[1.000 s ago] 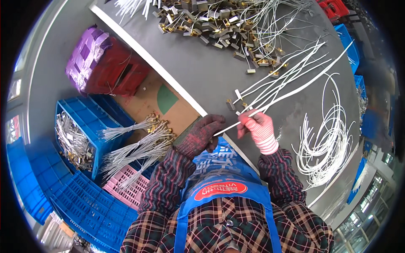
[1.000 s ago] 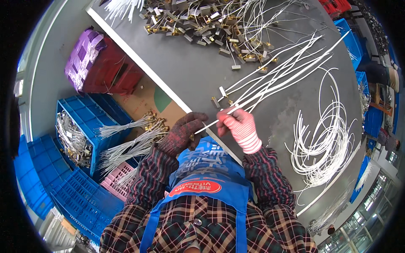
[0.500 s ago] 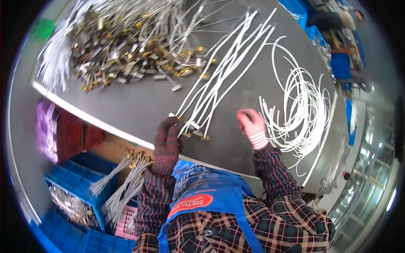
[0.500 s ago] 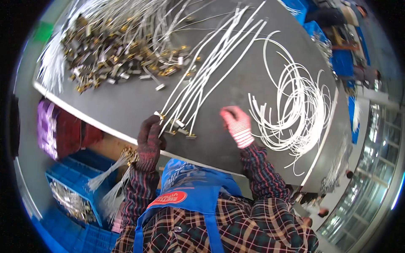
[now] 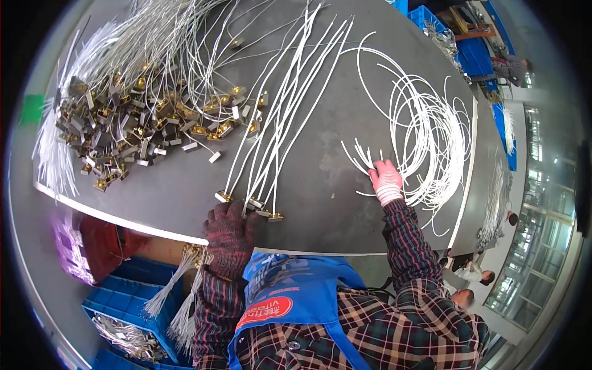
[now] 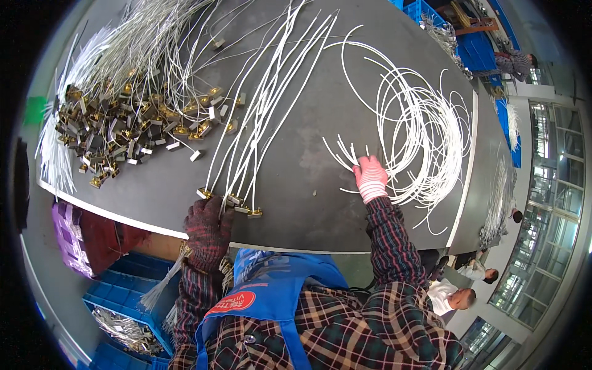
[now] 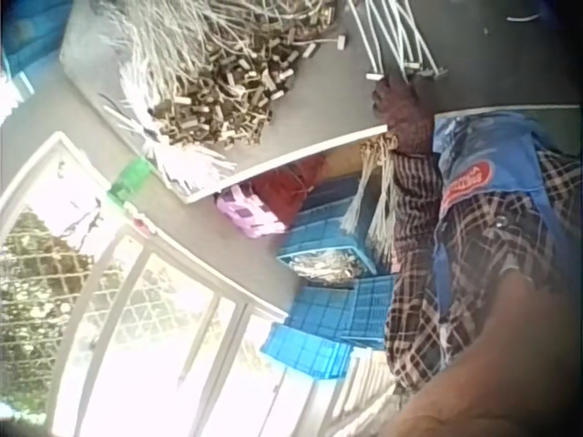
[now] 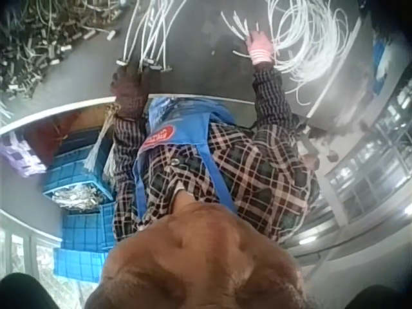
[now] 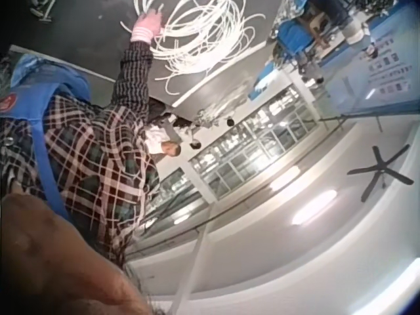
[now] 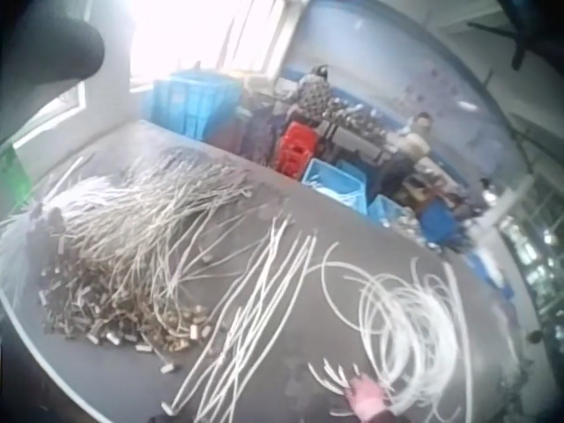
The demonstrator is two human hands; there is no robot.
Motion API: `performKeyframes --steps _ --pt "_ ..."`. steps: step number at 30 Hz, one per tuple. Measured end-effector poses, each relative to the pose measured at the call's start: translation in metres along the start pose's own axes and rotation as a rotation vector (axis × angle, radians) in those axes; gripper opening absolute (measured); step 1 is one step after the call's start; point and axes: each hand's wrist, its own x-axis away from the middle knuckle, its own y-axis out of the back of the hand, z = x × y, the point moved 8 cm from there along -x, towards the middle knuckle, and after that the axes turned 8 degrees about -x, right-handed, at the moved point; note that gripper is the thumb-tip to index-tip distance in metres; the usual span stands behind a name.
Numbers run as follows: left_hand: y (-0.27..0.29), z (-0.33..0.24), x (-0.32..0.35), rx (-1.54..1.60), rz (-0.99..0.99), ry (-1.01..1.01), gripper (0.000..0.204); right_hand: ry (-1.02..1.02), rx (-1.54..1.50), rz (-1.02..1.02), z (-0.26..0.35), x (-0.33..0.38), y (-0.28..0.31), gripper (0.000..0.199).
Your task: The person organizes and bundles white electrical wires with connectors by hand on a workbench.
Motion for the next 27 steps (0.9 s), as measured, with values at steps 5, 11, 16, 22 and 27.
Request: performKeyframes --steps 5,11,16,22,27 --pt "0.027 -0.027 0.0 0.027 -0.343 -0.207 0.045 -0.049 -0.023 0.054 0.004 -0.005 0.026 0.025" --pt "0.018 -0.106 -0.026 0.062 -0.358 -0.514 0.062 0.302 0.028 0.233 0.088 -0.005 0.062 0.022" --pt "-0.033 -0.171 -0.058 -0.167 -0.263 -0.722 0.049 0.512 0.043 0.37 0.144 0.009 0.069 0.022" --pt "-0.065 -0.156 -0.083 -0.117 0.114 -0.606 0.019 0.495 -0.508 0.124 0.167 0.024 0.145 0.023" --pt "-0.062 -0.128 -0.076 0.305 0.214 -0.423 0.023 0.195 -0.932 0.578 0.15 0.034 0.076 0.033"
